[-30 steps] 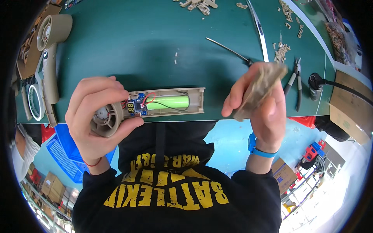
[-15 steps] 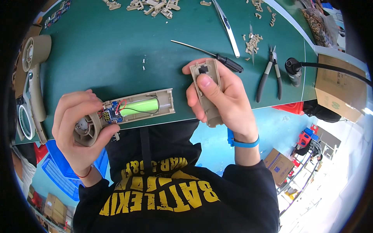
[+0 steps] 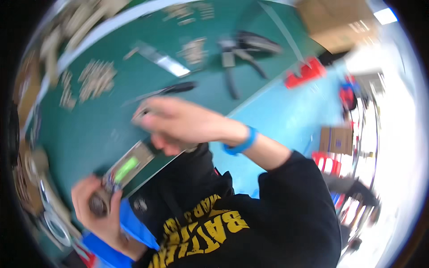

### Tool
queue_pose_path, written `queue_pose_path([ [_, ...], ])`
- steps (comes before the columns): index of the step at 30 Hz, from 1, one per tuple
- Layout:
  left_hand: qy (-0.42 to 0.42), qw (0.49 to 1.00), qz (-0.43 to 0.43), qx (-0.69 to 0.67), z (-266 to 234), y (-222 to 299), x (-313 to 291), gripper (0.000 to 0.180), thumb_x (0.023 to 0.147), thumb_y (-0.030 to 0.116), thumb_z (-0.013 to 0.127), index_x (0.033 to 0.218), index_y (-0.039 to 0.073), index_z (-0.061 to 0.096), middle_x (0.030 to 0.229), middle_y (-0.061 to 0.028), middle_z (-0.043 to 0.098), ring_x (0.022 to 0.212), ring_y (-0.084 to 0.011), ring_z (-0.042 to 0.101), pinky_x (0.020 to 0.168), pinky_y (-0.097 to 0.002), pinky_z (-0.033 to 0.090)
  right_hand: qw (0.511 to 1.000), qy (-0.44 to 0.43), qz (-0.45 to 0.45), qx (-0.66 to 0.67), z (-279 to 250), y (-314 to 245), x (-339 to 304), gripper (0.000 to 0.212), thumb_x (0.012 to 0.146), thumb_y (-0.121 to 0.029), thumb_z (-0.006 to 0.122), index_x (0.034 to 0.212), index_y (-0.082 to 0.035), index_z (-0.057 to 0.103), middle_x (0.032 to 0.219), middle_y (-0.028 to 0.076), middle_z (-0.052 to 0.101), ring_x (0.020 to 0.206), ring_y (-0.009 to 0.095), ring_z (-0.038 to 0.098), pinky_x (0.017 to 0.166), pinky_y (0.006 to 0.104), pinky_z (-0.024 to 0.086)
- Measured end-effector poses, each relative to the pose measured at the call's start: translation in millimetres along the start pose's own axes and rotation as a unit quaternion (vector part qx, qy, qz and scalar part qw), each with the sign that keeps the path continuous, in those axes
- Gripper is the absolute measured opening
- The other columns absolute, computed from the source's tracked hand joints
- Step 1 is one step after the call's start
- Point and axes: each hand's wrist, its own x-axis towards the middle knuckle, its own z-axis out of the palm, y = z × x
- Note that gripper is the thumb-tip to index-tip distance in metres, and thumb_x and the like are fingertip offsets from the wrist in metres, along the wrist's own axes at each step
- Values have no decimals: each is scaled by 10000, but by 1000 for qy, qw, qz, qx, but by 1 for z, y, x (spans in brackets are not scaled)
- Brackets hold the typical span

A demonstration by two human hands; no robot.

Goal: Assembling handheld portable fans by putting together the plastic housing, motor, battery, and circuit board using hand tools.

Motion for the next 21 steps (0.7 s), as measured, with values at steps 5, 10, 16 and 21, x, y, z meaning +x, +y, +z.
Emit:
queue_pose_path([
  [5, 13, 996, 88, 22, 6, -4, 5, 315, 749, 166, 837, 989, 39, 677, 958, -108, 639, 833, -294, 613, 789, -375, 519, 985, -122, -95, 73, -11, 25, 43, 311, 993, -232, 446, 1217, -17, 439, 777, 90, 631, 613, 143, 627, 531, 284, 524],
  [10, 6, 990, 128, 58, 15, -14, 14, 341, 705, 126, 864, 951, 9, 660, 894, -124, 617, 765, -248, 614, 690, -326, 531, 982, -56, -180, 10, -16, 34, 52, 274, 961, -165, 440, 1147, 36, 459, 812, 159, 676, 633, 192, 673, 568, 312, 571],
  [16, 12, 990, 125, 60, 17, -18, 16, 340, 716, 131, 860, 953, 14, 646, 878, -129, 607, 688, -224, 601, 584, -313, 518, 983, -55, -177, -12, -22, 29, 50, 257, 957, -165, 460, 1077, 62, 473, 804, 150, 673, 623, 192, 668, 572, 309, 569],
  [21, 16, 998, 55, 26, 13, -7, 12, 337, 723, 116, 855, 969, 13, 650, 874, -119, 603, 722, -222, 595, 640, -302, 514, 982, -83, -171, -1, -16, 26, 52, 266, 954, -178, 484, 1096, 47, 487, 789, 129, 659, 598, 176, 651, 552, 300, 557],
])
